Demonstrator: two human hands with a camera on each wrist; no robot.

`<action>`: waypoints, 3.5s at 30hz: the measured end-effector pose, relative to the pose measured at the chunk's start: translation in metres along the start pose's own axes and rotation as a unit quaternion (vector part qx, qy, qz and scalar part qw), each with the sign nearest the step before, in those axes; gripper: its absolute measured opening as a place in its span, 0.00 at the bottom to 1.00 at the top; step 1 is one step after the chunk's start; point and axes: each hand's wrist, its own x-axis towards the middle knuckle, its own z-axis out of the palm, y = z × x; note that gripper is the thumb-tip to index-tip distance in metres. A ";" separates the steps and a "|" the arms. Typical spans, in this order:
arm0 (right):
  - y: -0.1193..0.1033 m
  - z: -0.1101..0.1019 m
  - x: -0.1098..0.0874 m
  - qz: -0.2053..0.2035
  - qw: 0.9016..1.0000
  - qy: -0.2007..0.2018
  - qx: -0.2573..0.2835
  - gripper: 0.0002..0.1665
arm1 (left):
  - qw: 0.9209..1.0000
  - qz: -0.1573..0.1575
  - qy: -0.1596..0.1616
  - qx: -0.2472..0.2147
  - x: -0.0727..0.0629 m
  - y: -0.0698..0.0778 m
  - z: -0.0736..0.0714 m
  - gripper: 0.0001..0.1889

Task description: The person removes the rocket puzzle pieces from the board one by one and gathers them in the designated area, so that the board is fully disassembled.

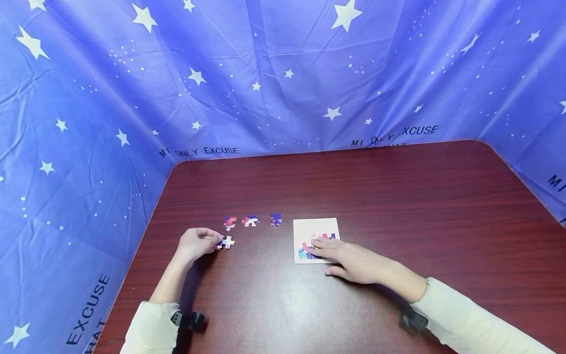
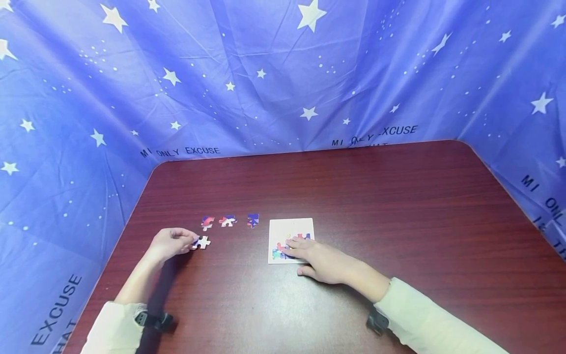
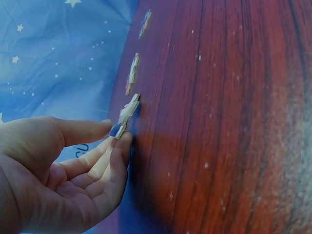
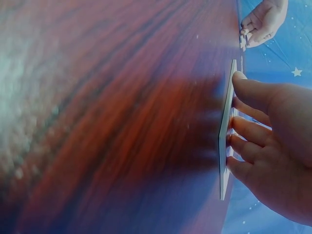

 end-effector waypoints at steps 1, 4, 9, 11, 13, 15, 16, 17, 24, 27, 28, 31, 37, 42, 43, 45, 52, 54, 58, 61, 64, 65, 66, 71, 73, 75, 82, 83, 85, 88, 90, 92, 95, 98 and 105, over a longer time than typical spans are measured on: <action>0.000 0.000 0.000 0.000 1.000 0.000 0.000 0.34 | 1.000 -0.001 0.002 -0.001 0.000 0.000 0.000 0.12; 0.000 0.001 0.000 -0.001 1.000 0.001 0.000 0.34 | 1.000 0.003 0.013 0.003 0.001 -0.001 0.000 0.12; -0.001 0.001 0.000 0.005 1.000 -0.002 -0.001 0.34 | 0.997 0.023 0.047 0.059 0.003 -0.002 0.001 0.11; -0.001 0.000 0.000 0.007 1.000 -0.003 -0.001 0.34 | 0.994 0.032 0.058 0.085 0.003 -0.001 0.001 0.10; -0.001 0.000 0.000 0.007 1.000 -0.003 0.001 0.34 | 0.991 0.040 0.065 0.105 0.003 -0.001 0.001 0.10; -0.001 0.000 0.000 0.007 1.000 -0.002 0.002 0.34 | 0.989 0.046 0.071 0.122 0.003 0.000 0.002 0.10; -0.001 0.000 0.000 0.007 1.000 -0.001 0.002 0.34 | 0.988 0.048 0.073 0.130 0.003 0.000 0.002 0.09; -0.001 0.000 0.000 0.007 1.000 -0.001 0.003 0.34 | 0.986 0.050 0.075 0.137 0.003 0.000 0.002 0.09; -0.002 -0.001 0.000 0.005 1.000 0.000 0.000 0.34 | 0.982 0.056 0.083 0.158 0.004 0.001 0.003 0.09; -0.002 -0.001 -0.001 0.003 1.000 0.003 -0.002 0.34 | 0.981 0.061 0.084 0.164 0.004 0.002 0.003 0.08; -0.002 -0.001 -0.001 0.003 1.000 0.004 -0.004 0.34 | 0.981 0.062 0.085 0.165 0.004 0.002 0.004 0.08; -0.001 -0.001 -0.001 0.002 1.000 0.006 -0.003 0.34 | 0.979 0.069 0.090 0.170 0.004 0.002 0.005 0.07; 0.000 0.000 0.000 0.000 1.000 0.003 -0.007 0.34 | 0.977 0.075 0.100 0.175 0.005 0.002 0.007 0.06; 0.000 0.000 0.000 -0.002 1.000 0.003 -0.005 0.33 | 0.975 0.074 0.103 0.182 0.006 0.002 0.007 0.06; 0.000 0.001 0.000 -0.002 1.000 0.003 -0.004 0.33 | 0.975 0.074 0.103 0.182 0.006 0.002 0.007 0.06; 0.000 0.001 0.000 -0.002 1.000 0.003 -0.003 0.33 | 0.975 0.074 0.103 0.184 0.006 0.002 0.007 0.06; -0.001 0.000 0.001 -0.004 1.000 0.002 -0.001 0.33 | 0.975 0.074 0.107 0.181 0.003 0.003 0.005 0.06; -0.001 -0.001 0.002 -0.006 1.000 0.003 -0.010 0.33 | 0.976 0.069 0.106 0.179 0.002 0.004 0.006 0.06; -0.002 -0.001 0.001 -0.012 0.999 0.014 -0.038 0.33 | 0.977 0.068 0.105 0.175 0.001 0.007 0.006 0.07; -0.001 0.001 -0.001 -0.019 0.998 0.027 -0.056 0.33 | 0.975 0.072 0.111 0.179 -0.001 0.012 0.006 0.07; -0.001 0.003 -0.002 -0.029 0.996 0.042 -0.066 0.34 | 0.972 0.084 0.118 0.187 -0.002 0.017 0.007 0.06; -0.001 0.004 -0.003 -0.031 0.996 0.046 -0.068 0.34 | 0.971 0.089 0.119 0.188 -0.003 0.020 0.008 0.06; -0.001 0.005 -0.003 -0.032 0.996 0.049 -0.070 0.34 | 0.971 0.094 0.117 0.188 -0.003 0.022 0.009 0.06; -0.001 0.006 -0.006 -0.029 0.995 0.056 -0.071 0.34 | 0.972 0.112 0.100 0.179 -0.005 0.034 0.017 0.07; -0.002 0.006 -0.008 -0.026 0.996 0.058 -0.067 0.33 | 0.973 0.118 0.089 0.175 -0.006 0.038 0.022 0.07; -0.002 0.006 -0.009 -0.023 0.996 0.060 -0.064 0.33 | 0.974 0.125 0.079 0.173 -0.007 0.043 0.028 0.07; -0.002 0.006 -0.011 -0.014 0.996 0.064 -0.061 0.33 | 0.973 0.162 0.029 0.161 -0.011 0.060 0.057 0.07; -0.002 0.007 -0.011 -0.015 0.996 0.066 -0.061 0.33 | 0.972 0.168 0.021 0.161 -0.011 0.062 0.062 0.07; -0.002 0.006 -0.012 -0.018 0.995 0.072 -0.062 0.33 | 0.971 0.180 0.003 0.158 -0.012 0.067 0.071 0.07; -0.002 0.006 -0.013 -0.019 0.995 0.074 -0.060 0.33 | 0.969 0.195 -0.026 0.146 -0.013 0.074 0.085 0.07; -0.002 0.005 -0.013 -0.013 0.996 0.071 -0.057 0.32 | 0.968 0.203 -0.052 0.135 -0.014 0.078 0.094 0.07; -0.001 0.003 -0.015 -0.005 0.997 0.064 -0.052 0.31 | 0.965 0.214 -0.075 0.132 -0.015 0.083 0.102 0.08; 0.000 0.002 -0.017 0.009 0.998 0.051 -0.047 0.30 | 0.958 0.227 -0.108 0.134 -0.016 0.089 0.114 0.09; 0.003 0.001 -0.021 0.016 0.998 0.047 -0.049 0.29 | 0.949 0.245 -0.131 0.147 -0.015 0.093 0.126 0.11; 0.008 0.001 -0.029 0.004 0.995 0.071 -0.065 0.30 | 0.931 0.277 -0.153 0.181 -0.012 0.098 0.146 0.14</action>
